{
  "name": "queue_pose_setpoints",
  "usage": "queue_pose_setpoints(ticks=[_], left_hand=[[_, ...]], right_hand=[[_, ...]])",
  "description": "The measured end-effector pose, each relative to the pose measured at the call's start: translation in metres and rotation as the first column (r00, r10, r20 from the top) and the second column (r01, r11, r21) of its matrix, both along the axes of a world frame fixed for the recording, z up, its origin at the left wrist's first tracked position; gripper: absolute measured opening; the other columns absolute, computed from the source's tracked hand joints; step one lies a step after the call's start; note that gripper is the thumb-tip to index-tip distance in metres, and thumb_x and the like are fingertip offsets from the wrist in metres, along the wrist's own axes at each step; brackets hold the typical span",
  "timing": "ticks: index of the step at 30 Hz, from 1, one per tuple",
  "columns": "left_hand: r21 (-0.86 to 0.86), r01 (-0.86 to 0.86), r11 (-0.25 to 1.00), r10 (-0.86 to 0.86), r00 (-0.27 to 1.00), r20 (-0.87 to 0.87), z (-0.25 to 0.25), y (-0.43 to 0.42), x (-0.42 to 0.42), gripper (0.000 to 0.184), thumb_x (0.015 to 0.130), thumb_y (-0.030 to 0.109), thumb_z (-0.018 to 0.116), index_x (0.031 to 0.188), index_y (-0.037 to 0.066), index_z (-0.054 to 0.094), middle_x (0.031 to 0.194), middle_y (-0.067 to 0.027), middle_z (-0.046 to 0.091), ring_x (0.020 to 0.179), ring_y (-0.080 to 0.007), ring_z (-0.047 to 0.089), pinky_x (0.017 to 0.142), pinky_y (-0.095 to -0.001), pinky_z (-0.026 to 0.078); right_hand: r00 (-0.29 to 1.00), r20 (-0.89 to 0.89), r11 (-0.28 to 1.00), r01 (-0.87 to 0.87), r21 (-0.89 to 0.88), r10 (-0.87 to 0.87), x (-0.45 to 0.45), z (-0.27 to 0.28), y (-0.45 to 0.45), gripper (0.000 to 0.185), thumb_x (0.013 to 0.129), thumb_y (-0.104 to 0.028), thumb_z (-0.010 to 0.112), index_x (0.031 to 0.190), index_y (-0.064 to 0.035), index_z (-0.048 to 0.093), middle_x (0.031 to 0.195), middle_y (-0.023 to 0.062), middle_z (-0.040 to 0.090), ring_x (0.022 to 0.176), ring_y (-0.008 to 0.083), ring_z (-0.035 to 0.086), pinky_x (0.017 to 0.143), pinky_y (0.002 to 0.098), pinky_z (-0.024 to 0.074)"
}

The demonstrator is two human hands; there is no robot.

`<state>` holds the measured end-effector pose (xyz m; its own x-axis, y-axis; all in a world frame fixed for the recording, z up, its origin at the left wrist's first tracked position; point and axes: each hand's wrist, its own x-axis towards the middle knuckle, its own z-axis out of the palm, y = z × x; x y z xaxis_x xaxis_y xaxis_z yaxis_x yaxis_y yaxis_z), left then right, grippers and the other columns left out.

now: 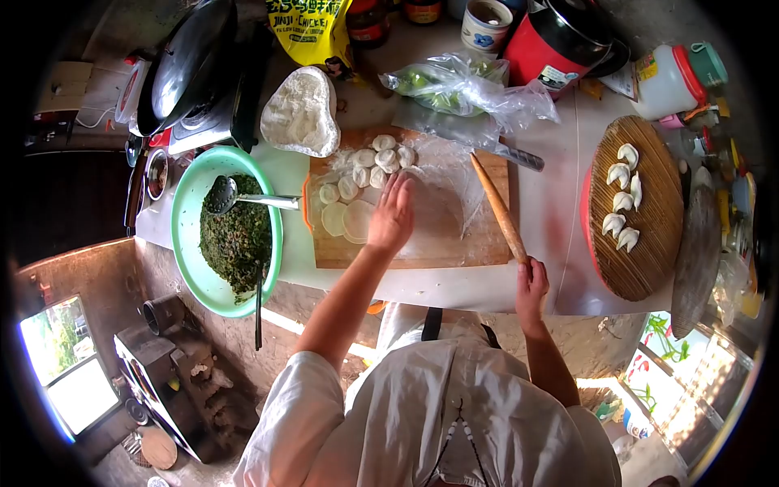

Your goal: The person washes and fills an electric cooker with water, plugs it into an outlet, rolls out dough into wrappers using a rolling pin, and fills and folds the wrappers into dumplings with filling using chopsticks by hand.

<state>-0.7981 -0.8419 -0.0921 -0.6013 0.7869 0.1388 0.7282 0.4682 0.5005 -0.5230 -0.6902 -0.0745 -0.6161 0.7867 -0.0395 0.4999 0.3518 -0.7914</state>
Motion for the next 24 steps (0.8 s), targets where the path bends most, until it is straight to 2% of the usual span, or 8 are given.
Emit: queue_pose_setpoints(ticks=[3,4,5,7,15,19,21,24], left_hand=[[-0.094,-0.119,0.988,0.11,0.99,-0.091,-0.008,0.007,0.028,0.056,0.082,0.013,0.052,0.13,-0.004,0.03,0.137,-0.0214,0.029,0.128,-0.0365,0.027,0.103,-0.0409,0.03],[-0.084,-0.061,0.995,0.055,0.996,-0.069,-0.016,0.009,0.038,0.062,0.084,0.018,0.052,0.134,-0.005,0.024,0.141,-0.0217,0.021,0.131,-0.0365,0.022,0.105,-0.0432,0.026],[-0.205,0.032,0.978,-0.061,0.989,-0.133,-0.023,0.013,0.053,0.063,0.084,0.023,0.052,0.134,-0.004,0.025,0.142,-0.021,0.02,0.131,-0.0366,0.022,0.105,-0.0445,0.025],[-0.162,0.194,0.968,-0.192,0.981,0.025,-0.006,0.009,0.083,0.065,0.084,0.028,0.053,0.134,-0.002,0.026,0.144,-0.0181,0.019,0.132,-0.0339,0.022,0.104,-0.0447,0.026],[-0.238,0.306,0.922,-0.311,0.95,0.018,0.01,0.0,0.072,0.068,0.085,0.038,0.049,0.137,0.003,0.024,0.146,-0.0121,0.017,0.134,-0.0278,0.02,0.106,-0.0441,0.02],[-0.23,0.231,0.945,-0.247,0.968,-0.043,0.008,-0.003,0.068,0.064,0.082,0.032,0.054,0.135,0.005,0.029,0.142,-0.0111,0.026,0.13,-0.03,0.026,0.102,-0.0498,0.023],[-0.084,-0.007,0.996,0.004,0.999,-0.037,0.008,-0.003,0.063,0.058,0.081,0.027,0.056,0.13,0.005,0.037,0.135,-0.0097,0.035,0.123,-0.0295,0.034,0.099,-0.0492,0.027],[-0.07,0.13,0.989,-0.129,0.992,0.013,0.005,-0.003,0.073,0.048,0.08,0.022,0.057,0.124,0.006,0.045,0.13,-0.01,0.039,0.118,-0.0292,0.037,0.097,-0.0484,0.029]], right_hand=[[1.0,-0.014,0.999,0.021,-0.038,-0.022,-0.005,0.004,-0.002,0.023,0.088,-0.012,0.052,0.103,0.0051,0.053,0.092,0.0145,0.055,0.077,0.0236,0.056,0.064,0.0319,0.0484],[1.0,0.003,1.0,0.0,-0.011,0.0,-0.007,0.005,-0.002,0.023,0.088,-0.012,0.052,0.102,0.0048,0.053,0.091,0.0147,0.055,0.077,0.0242,0.056,0.063,0.0325,0.048],[0.999,0.023,1.0,-0.024,0.016,0.023,-0.008,0.006,-0.001,0.022,0.087,-0.012,0.053,0.102,0.0045,0.053,0.09,0.015,0.056,0.076,0.0247,0.056,0.063,0.0331,0.0477],[1.0,0.014,1.0,-0.016,-0.001,0.016,-0.013,0.006,-0.001,0.021,0.087,-0.012,0.053,0.1,0.0042,0.054,0.088,0.0151,0.056,0.075,0.0253,0.056,0.062,0.0334,0.0472],[0.999,-0.004,0.999,-0.036,0.022,0.036,-0.02,0.009,0.003,0.021,0.085,-0.014,0.055,0.097,0.0033,0.055,0.085,0.0163,0.057,0.074,0.03,0.056,0.064,0.0353,0.045],[0.998,-0.027,0.996,-0.048,0.078,0.05,-0.02,0.008,0.003,0.021,0.085,-0.015,0.054,0.096,0.0031,0.055,0.085,0.0161,0.057,0.073,0.0288,0.056,0.063,0.0355,0.045],[0.999,-0.001,0.998,-0.05,0.047,0.05,-0.019,0.012,0.001,0.021,0.085,-0.015,0.055,0.096,0.0029,0.055,0.084,0.0158,0.057,0.073,0.0286,0.057,0.063,0.0358,0.0451],[0.996,0.035,0.995,-0.089,0.048,0.087,-0.016,0.011,0.002,0.021,0.084,-0.015,0.056,0.096,0.0026,0.055,0.084,0.015,0.057,0.074,0.0284,0.057,0.063,0.0361,0.0455]])
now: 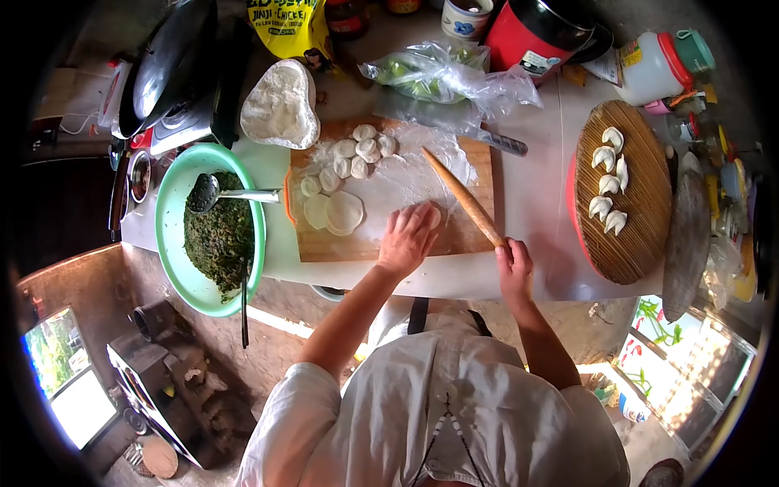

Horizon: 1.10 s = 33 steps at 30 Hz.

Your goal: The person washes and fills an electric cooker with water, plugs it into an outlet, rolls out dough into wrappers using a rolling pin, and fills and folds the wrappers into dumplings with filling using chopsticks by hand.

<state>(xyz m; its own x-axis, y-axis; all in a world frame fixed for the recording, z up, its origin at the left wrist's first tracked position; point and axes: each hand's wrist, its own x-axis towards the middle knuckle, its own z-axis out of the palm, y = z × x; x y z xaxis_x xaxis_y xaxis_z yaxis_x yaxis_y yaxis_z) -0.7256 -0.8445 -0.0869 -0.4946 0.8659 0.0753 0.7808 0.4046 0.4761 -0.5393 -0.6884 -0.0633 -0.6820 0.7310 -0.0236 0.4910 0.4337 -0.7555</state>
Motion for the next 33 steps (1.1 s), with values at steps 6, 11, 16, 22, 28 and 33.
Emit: queue_pose_setpoints(ticks=[6,11,16,22,28,33], left_hand=[[0.051,-0.264,0.963,0.266,0.962,-0.052,0.004,-0.039,0.014,0.061,0.086,0.033,0.046,0.135,0.003,0.028,0.142,-0.0163,0.022,0.131,-0.036,0.019,0.104,-0.0537,0.013],[-0.254,-0.351,0.901,0.324,0.935,-0.144,-0.004,-0.048,-0.017,0.063,0.089,0.041,0.035,0.137,0.002,0.024,0.146,-0.0145,0.016,0.135,-0.0329,0.011,0.105,-0.054,0.012],[-0.21,-0.396,0.894,0.357,0.912,-0.201,0.006,-0.021,-0.045,0.064,0.089,0.04,0.036,0.137,0.0,0.023,0.145,-0.0144,0.02,0.135,-0.0312,0.014,0.106,-0.0501,0.015],[-0.208,-0.394,0.895,0.379,0.919,-0.109,0.004,-0.044,-0.002,0.064,0.089,0.038,0.037,0.136,-0.003,0.023,0.143,-0.0197,0.02,0.133,-0.0364,0.017,0.105,-0.0502,0.018],[-0.175,-0.487,0.856,0.462,0.871,-0.167,0.007,-0.019,-0.026,0.064,0.09,0.037,0.036,0.136,-0.004,0.022,0.144,-0.0208,0.019,0.133,-0.0368,0.016,0.105,-0.0497,0.017],[-0.221,-0.499,0.838,0.495,0.865,-0.075,0.0,-0.041,0.012,0.066,0.09,0.037,0.035,0.137,-0.005,0.018,0.144,-0.0216,0.017,0.134,-0.0373,0.014,0.106,-0.0492,0.016]], right_hand=[[0.918,0.158,0.859,-0.396,0.325,0.363,-0.009,0.014,0.027,0.025,0.075,-0.017,0.065,0.095,-0.0049,0.058,0.087,0.0078,0.058,0.08,0.0258,0.057,0.065,0.0357,0.0472],[0.788,0.182,0.726,-0.613,0.31,0.588,-0.057,-0.003,0.033,0.027,0.077,-0.024,0.064,0.098,-0.0082,0.059,0.096,0.0037,0.056,0.086,0.0242,0.055,0.073,0.0367,0.0458],[0.827,0.352,0.641,-0.562,0.523,0.439,-0.1,-0.014,0.045,0.051,0.082,-0.031,0.055,0.127,-0.0103,0.044,0.136,0.0081,0.037,0.125,0.0262,0.033,0.1,0.0493,0.0271],[0.846,0.387,0.781,-0.506,0.365,0.367,-0.078,-0.013,0.016,0.058,0.085,-0.029,0.049,0.136,-0.0059,0.032,0.143,0.009,0.028,0.132,0.0287,0.023,0.105,0.0488,0.018],[0.861,0.398,0.767,-0.478,0.427,0.315,-0.102,-0.025,0.04,0.057,0.087,-0.028,0.045,0.136,-0.0042,0.029,0.144,0.0109,0.025,0.134,0.0259,0.02,0.107,0.0454,0.016],[0.856,0.386,0.776,-0.49,0.398,0.343,-0.107,-0.01,0.028,0.057,0.086,-0.026,0.045,0.137,-0.0043,0.028,0.143,0.0111,0.025,0.134,0.0257,0.019,0.107,0.0446,0.015]])
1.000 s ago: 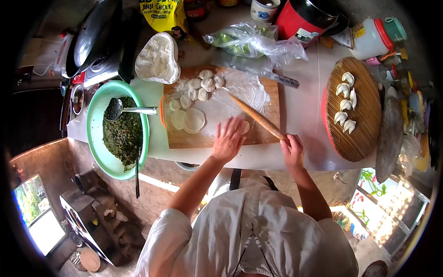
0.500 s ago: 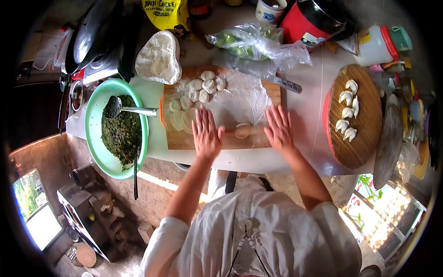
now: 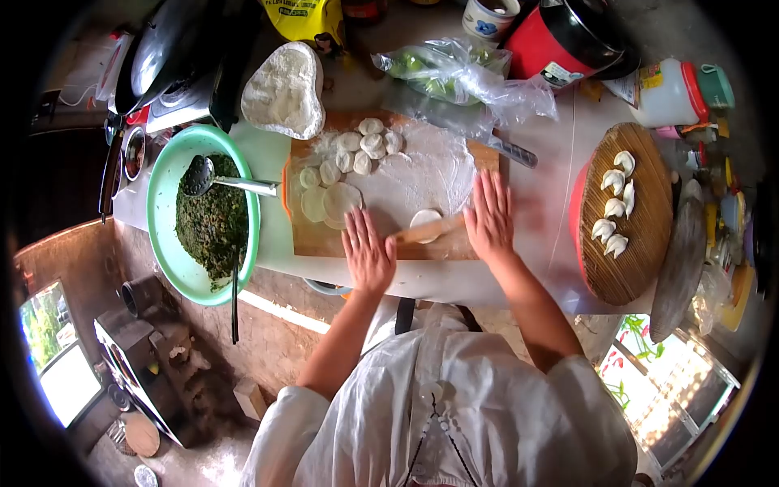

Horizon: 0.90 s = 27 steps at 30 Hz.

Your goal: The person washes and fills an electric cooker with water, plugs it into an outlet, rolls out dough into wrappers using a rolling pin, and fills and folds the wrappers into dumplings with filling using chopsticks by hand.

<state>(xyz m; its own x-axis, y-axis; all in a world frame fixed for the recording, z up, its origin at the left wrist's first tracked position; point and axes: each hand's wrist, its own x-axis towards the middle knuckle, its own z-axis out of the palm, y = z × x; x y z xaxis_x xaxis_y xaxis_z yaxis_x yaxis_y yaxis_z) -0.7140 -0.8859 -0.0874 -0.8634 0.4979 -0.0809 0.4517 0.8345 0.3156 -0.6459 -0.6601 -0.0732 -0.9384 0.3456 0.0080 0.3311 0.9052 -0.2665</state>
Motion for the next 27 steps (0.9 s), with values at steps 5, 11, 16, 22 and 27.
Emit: queue_pose_setpoints(ticks=[5,11,16,22,27], left_hand=[[-0.013,-0.055,0.998,0.054,0.996,-0.07,0.012,0.018,-0.014,0.064,0.089,0.036,0.036,0.135,-0.006,0.022,0.143,-0.0227,0.019,0.133,-0.0376,0.016,0.106,-0.0479,0.016],[0.014,-0.114,0.993,0.114,0.993,-0.003,0.004,0.005,-0.001,0.063,0.09,0.033,0.035,0.136,-0.006,0.019,0.143,-0.0234,0.016,0.133,-0.0378,0.015,0.106,-0.0477,0.016],[-0.001,-0.077,0.997,0.077,0.997,-0.009,0.008,0.005,0.007,0.065,0.089,0.035,0.036,0.137,-0.005,0.018,0.144,-0.0229,0.015,0.134,-0.0375,0.013,0.106,-0.0477,0.015],[-0.005,-0.168,0.986,0.166,0.98,-0.111,0.001,0.009,-0.033,0.063,0.089,0.033,0.038,0.135,-0.006,0.023,0.143,-0.0226,0.019,0.133,-0.036,0.017,0.106,-0.0462,0.019],[-0.044,-0.071,0.996,0.072,0.997,0.021,0.005,-0.002,0.012,0.066,0.09,0.04,0.033,0.136,-0.005,0.019,0.144,-0.0224,0.013,0.134,-0.0375,0.012,0.106,-0.0488,0.015]], right_hand=[[1.0,-0.005,0.999,-0.016,0.047,0.016,-0.007,-0.016,0.024,0.056,0.087,-0.024,0.043,0.137,-0.004,0.027,0.144,0.0107,0.024,0.134,0.0263,0.019,0.108,0.0432,0.0155],[0.993,-0.105,0.999,-0.05,0.019,0.052,-0.027,-0.002,0.011,0.058,0.086,-0.024,0.046,0.136,-0.0029,0.028,0.143,0.0127,0.024,0.134,0.0279,0.02,0.107,0.0432,0.016],[0.999,-0.028,0.999,-0.033,0.024,0.033,0.009,-0.019,0.012,0.06,0.086,-0.026,0.048,0.137,-0.0029,0.026,0.144,0.0127,0.023,0.134,0.027,0.019,0.107,0.0433,0.0168],[0.993,-0.071,0.995,-0.087,0.041,0.09,-0.033,-0.009,0.012,0.06,0.086,-0.026,0.046,0.137,-0.0017,0.026,0.144,0.0126,0.023,0.134,0.0261,0.019,0.108,0.0416,0.0159],[0.999,-0.003,0.998,-0.047,0.042,0.047,0.018,-0.016,0.006,0.059,0.086,-0.026,0.047,0.136,-0.0015,0.026,0.143,0.013,0.025,0.134,0.0266,0.02,0.107,0.0414,0.0171]])
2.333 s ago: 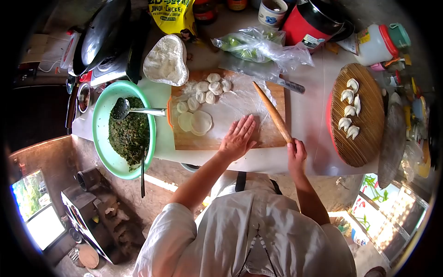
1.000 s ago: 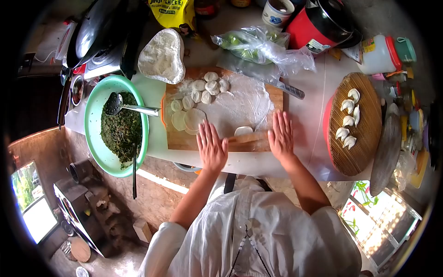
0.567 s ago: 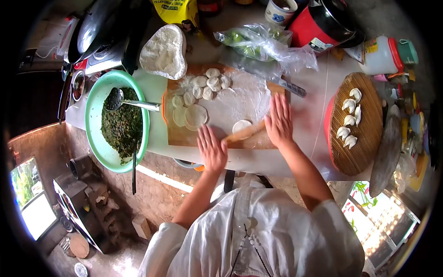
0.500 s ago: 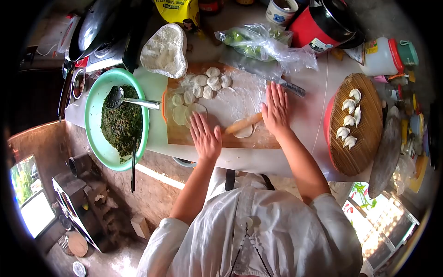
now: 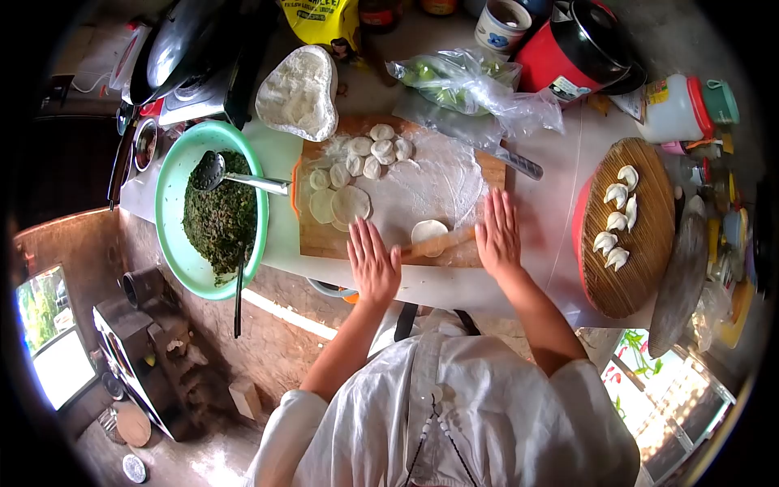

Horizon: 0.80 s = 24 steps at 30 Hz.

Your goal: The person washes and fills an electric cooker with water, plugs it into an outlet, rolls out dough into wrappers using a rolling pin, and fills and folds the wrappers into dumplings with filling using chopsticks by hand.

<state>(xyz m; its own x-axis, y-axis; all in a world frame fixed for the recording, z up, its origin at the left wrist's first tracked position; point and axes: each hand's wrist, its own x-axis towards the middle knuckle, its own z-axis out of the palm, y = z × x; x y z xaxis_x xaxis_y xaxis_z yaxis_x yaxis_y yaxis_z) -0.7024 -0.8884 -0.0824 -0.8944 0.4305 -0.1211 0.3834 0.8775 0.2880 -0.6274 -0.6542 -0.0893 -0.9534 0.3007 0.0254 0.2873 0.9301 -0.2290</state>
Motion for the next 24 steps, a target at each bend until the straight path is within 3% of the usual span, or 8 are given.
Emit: queue_pose_setpoints(ticks=[2,4,7,10,15,18,21,24], left_hand=[[0.026,-0.017,1.0,0.018,1.0,-0.007,-0.007,-0.009,0.009,0.065,0.091,0.038,0.031,0.137,-0.005,0.018,0.144,-0.0226,0.014,0.133,-0.0382,0.014,0.106,-0.0488,0.015],[0.035,-0.096,0.995,0.098,0.993,-0.062,-0.015,-0.003,-0.023,0.064,0.09,0.036,0.035,0.136,-0.006,0.019,0.144,-0.0225,0.016,0.133,-0.0383,0.015,0.106,-0.0479,0.016],[0.007,-0.158,0.987,0.158,0.975,-0.156,0.003,0.013,-0.055,0.065,0.088,0.035,0.039,0.135,-0.006,0.022,0.143,-0.0224,0.017,0.133,-0.0374,0.016,0.106,-0.0476,0.017],[-0.007,-0.026,1.0,0.025,0.998,-0.056,-0.001,-0.003,0.0,0.066,0.089,0.037,0.038,0.136,-0.007,0.021,0.144,-0.0229,0.016,0.134,-0.0377,0.014,0.107,-0.0482,0.014],[0.067,-0.201,0.977,0.207,0.972,-0.109,-0.014,-0.007,-0.027,0.066,0.089,0.037,0.035,0.136,-0.007,0.018,0.143,-0.0241,0.016,0.133,-0.0387,0.015,0.107,-0.0483,0.014],[0.021,-0.166,0.986,0.167,0.977,-0.133,0.0,0.0,-0.033,0.066,0.089,0.036,0.037,0.136,-0.006,0.019,0.143,-0.0242,0.016,0.133,-0.0382,0.015,0.107,-0.048,0.013],[0.031,-0.055,0.998,0.057,0.997,-0.054,-0.004,-0.011,0.022,0.067,0.089,0.037,0.036,0.136,-0.006,0.019,0.143,-0.0231,0.017,0.134,-0.0376,0.013,0.107,-0.0488,0.011],[0.052,-0.144,0.988,0.144,0.99,0.001,-0.014,-0.017,0.019,0.066,0.089,0.037,0.036,0.136,-0.006,0.019,0.143,-0.0233,0.016,0.134,-0.0376,0.012,0.107,-0.0484,0.011]], right_hand=[[0.999,0.049,1.0,0.015,0.003,-0.016,-0.002,0.014,-0.011,0.059,0.087,-0.026,0.047,0.136,-0.0014,0.026,0.143,0.0132,0.025,0.134,0.0266,0.02,0.107,0.0415,0.0172],[0.997,-0.034,0.997,-0.069,-0.019,0.069,-0.044,0.02,-0.008,0.058,0.087,-0.026,0.046,0.136,-0.001,0.027,0.143,0.0137,0.024,0.134,0.0268,0.019,0.108,0.0415,0.0168],[1.0,-0.029,1.0,0.004,-0.022,-0.005,-0.057,-0.003,0.009,0.056,0.087,-0.025,0.045,0.135,-0.0004,0.029,0.143,0.0141,0.025,0.133,0.0271,0.021,0.108,0.0411,0.0166],[1.0,-0.028,0.999,0.002,-0.04,-0.003,-0.001,-0.004,0.006,0.056,0.087,-0.024,0.046,0.135,-0.0005,0.029,0.142,0.0138,0.026,0.132,0.0276,0.023,0.107,0.0405,0.017],[0.995,-0.085,0.998,-0.057,-0.001,0.057,-0.064,0.017,-0.005,0.057,0.086,-0.025,0.048,0.135,-0.0012,0.031,0.141,0.0134,0.028,0.132,0.0277,0.023,0.107,0.0406,0.0179],[0.996,-0.071,0.997,-0.056,0.046,0.059,-0.059,-0.001,0.009,0.056,0.087,-0.025,0.046,0.135,-0.0008,0.03,0.142,0.0141,0.026,0.133,0.0287,0.021,0.107,0.0419,0.0183],[0.999,-0.028,0.996,-0.029,-0.08,0.026,-0.001,0.0,0.007,0.056,0.087,-0.024,0.045,0.134,0.0006,0.03,0.143,0.0163,0.024,0.133,0.0307,0.02,0.107,0.0442,0.0173],[0.997,-0.045,0.997,-0.06,-0.051,0.058,-0.024,0.012,-0.005,0.056,0.087,-0.024,0.045,0.134,0.0005,0.029,0.142,0.0166,0.024,0.133,0.0303,0.02,0.107,0.0452,0.0166]])
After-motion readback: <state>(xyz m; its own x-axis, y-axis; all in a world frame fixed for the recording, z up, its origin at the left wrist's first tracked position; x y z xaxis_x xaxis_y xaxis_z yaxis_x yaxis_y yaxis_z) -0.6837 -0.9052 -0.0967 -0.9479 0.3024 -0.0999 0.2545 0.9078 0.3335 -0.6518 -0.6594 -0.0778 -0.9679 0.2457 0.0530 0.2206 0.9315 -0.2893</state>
